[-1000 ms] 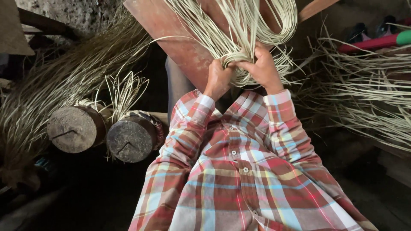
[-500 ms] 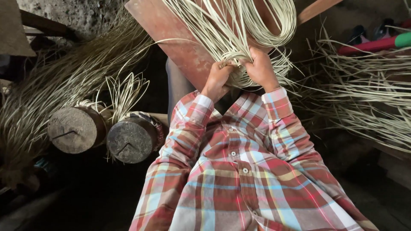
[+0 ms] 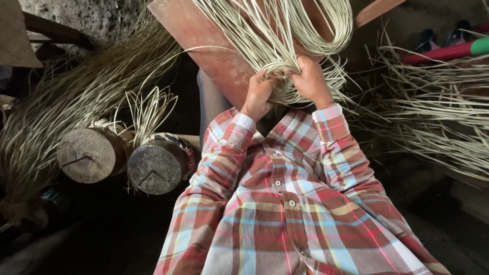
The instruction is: Weaving thin bamboo strips together to create a patterned material
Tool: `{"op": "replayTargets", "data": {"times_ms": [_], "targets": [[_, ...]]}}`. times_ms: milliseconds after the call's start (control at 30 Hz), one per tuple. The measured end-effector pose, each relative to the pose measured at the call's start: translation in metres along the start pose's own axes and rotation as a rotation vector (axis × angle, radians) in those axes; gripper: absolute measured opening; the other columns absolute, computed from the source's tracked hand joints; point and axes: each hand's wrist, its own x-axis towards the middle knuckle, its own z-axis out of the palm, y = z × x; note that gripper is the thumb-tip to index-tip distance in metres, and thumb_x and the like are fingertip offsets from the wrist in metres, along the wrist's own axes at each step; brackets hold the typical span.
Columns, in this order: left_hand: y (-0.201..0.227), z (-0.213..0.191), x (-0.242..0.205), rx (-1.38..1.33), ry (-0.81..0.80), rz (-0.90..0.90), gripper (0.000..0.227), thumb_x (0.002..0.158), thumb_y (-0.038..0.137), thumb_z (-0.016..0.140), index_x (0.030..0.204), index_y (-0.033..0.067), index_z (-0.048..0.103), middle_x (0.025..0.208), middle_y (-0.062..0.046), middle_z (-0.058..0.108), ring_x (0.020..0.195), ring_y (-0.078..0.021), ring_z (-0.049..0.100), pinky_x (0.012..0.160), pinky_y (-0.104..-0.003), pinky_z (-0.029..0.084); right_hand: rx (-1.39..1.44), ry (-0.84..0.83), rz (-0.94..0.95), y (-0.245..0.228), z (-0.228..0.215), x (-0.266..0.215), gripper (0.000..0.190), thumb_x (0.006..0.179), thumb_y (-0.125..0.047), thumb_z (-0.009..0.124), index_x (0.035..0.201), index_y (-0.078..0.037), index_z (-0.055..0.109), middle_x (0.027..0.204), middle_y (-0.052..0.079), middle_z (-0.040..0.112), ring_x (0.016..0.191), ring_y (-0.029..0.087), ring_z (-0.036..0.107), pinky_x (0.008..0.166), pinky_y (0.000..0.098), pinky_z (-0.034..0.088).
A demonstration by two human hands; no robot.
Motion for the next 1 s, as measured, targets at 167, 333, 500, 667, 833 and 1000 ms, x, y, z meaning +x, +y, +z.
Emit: {"op": "replayTargets", "data": {"times_ms": [167,333,500,667,833,1000], "targets": [[0.001,0.0,-0.005,0.119,-0.031,0.129,0.014,0.065,-0.013,0.066,0.076,-0.0044,0.066,0.066,-0.016,0.062,0.062,-0.0229,0.062,0.055,-0.035,0.054,-0.015,0.078,-0.247,-0.01,0.002,0.001,0.031,0.08,-0.017,0.077,0.086,0.009,0.06,0.091,0.024,0.062,0.09,0.047,0.058,0.077,0.051,0.048],[-0.003,-0.003,0.004,0.124,-0.114,0.158,0.021,0.064,-0.012,0.07,0.081,-0.0003,0.066,0.067,-0.012,0.066,0.058,-0.0189,0.063,0.052,-0.03,0.054,0.142,0.007,-0.07,-0.024,-0.003,-0.002,0.012,0.085,-0.016,0.07,0.088,-0.005,0.066,0.095,0.009,0.063,0.092,0.023,0.057,0.083,0.0393,0.048],[0.007,0.005,-0.01,0.242,0.022,0.194,0.027,0.06,-0.008,0.073,0.085,0.0002,0.067,0.067,-0.011,0.065,0.06,-0.0177,0.063,0.055,-0.031,0.054,0.2,0.104,0.0,-0.016,-0.002,-0.026,0.026,0.079,-0.022,0.077,0.096,-0.004,0.065,0.088,0.012,0.066,0.089,0.028,0.063,0.08,0.0424,0.048],[-0.001,0.001,-0.001,0.39,0.019,0.206,0.025,0.066,0.001,0.076,0.09,0.0035,0.069,0.076,-0.012,0.068,0.07,-0.0165,0.064,0.061,-0.031,0.054,0.253,0.156,0.041,0.008,0.009,-0.031,0.037,0.076,-0.025,0.083,0.1,-0.005,0.063,0.092,0.01,0.068,0.094,0.025,0.064,0.079,0.0428,0.049],[0.003,-0.003,0.008,0.714,-0.038,0.245,0.025,0.069,0.015,0.072,0.094,0.0123,0.07,0.077,-0.013,0.07,0.081,-0.0277,0.068,0.071,-0.04,0.053,0.012,0.233,-0.117,-0.062,-0.05,-0.044,0.066,0.077,-0.033,0.086,0.123,-0.003,0.05,0.107,0.02,0.058,0.105,0.036,0.052,0.094,0.0512,0.034],[0.014,-0.003,0.001,0.874,-0.112,0.282,0.022,0.069,0.02,0.07,0.089,0.0117,0.07,0.073,-0.013,0.069,0.079,-0.0285,0.069,0.07,-0.042,0.052,-0.125,0.224,-0.409,-0.115,-0.049,-0.068,0.051,0.087,-0.025,0.073,0.126,0.0,0.053,0.118,0.022,0.054,0.119,0.04,0.047,0.105,0.049,0.031]]}}
